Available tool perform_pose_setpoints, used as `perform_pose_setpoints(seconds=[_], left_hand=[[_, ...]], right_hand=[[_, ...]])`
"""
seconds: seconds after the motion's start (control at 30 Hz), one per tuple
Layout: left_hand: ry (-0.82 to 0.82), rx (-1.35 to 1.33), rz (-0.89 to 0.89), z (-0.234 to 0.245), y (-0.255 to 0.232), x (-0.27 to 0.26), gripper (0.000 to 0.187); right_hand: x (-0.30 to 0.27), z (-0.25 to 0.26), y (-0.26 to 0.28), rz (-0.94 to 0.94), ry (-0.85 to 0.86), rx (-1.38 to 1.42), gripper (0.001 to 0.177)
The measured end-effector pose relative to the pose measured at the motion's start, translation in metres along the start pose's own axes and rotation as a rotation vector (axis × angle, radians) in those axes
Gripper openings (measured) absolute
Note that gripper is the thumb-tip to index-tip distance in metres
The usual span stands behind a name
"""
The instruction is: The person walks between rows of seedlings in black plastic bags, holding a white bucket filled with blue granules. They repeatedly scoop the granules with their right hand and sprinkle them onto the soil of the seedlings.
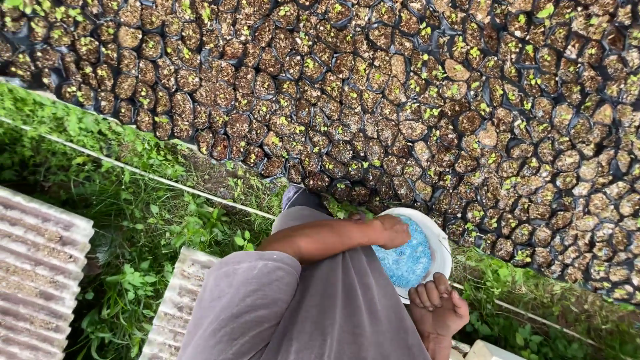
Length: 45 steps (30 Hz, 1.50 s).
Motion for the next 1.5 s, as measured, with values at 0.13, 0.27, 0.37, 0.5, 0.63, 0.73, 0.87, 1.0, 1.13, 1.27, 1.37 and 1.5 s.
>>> perform_pose_setpoints(seconds=[0.13, 0.27, 0.37, 0.5, 0.63, 0.73, 0.87, 1.0, 1.13, 1.27, 1.37, 1.5], left_hand=[[0.095, 0.165, 0.044, -0.050, -0.011, 0.012, 0.033], [0.224, 0.097, 0.056, -0.062, -0.024, 0.006, 0.032], [0.230, 0.050, 0.062, -0.058, -0.035, 0.002, 0.042], [0.283, 0.053, 0.054, -0.063, -0.040, 0.002, 0.058], [0.148, 0.017, 0.052, -0.049, -0.044, 0.002, 0.021], [0.133, -0.369, 0.278, -0.029, -0.042, -0.007, 0.043], [-0.046, -0.709, 0.253, -0.007, -0.047, -0.013, 0.019], [-0.142, -1.366, 0.447, -0.002, -0.044, -0.024, 0.038], [-0.316, -1.442, 0.423, -0.001, -0.026, -0.042, 0.043], [-0.424, -1.498, 0.440, 0.018, -0.020, -0.062, 0.044], [-0.481, -1.606, 0.420, 0.015, -0.006, -0.061, 0.044], [-0.591, -1.836, 0.380, 0.035, -0.005, -0.074, 0.043]], right_hand=[[-0.006, 0.006, -0.005, -0.019, 0.025, 0.054, 0.027], [-0.012, 0.007, -0.010, -0.031, 0.082, 0.063, 0.025], [-0.019, 0.011, -0.009, -0.003, 0.102, 0.050, 0.024], [-0.019, 0.016, -0.007, 0.023, 0.113, 0.030, 0.024], [-0.023, 0.021, -0.004, 0.017, 0.089, 0.065, 0.024], [-0.025, 0.026, -0.003, 0.008, 0.101, 0.034, 0.026], [-0.023, 0.025, -0.004, -0.035, 0.166, 0.023, 0.029], [-0.017, 0.029, -0.002, -0.053, 0.201, -0.005, 0.028], [0.000, 0.052, -0.002, -0.003, 0.332, 0.067, 0.028], [0.011, 0.047, 0.008, 0.006, 0.313, 0.017, 0.027], [0.018, 0.044, 0.018, 0.002, 0.275, 0.020, 0.027], [0.028, 0.027, 0.032, 0.017, 0.235, 0.033, 0.027]])
Point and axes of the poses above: each hand's wrist, its own x-axis towards the middle knuckle, its own z-axis out of the back of the hand, y = z × x, the point moved 6 cm from there along x, towards the middle knuckle, and after that the axes turned 4 degrees about -z, right-handed, at the moved point
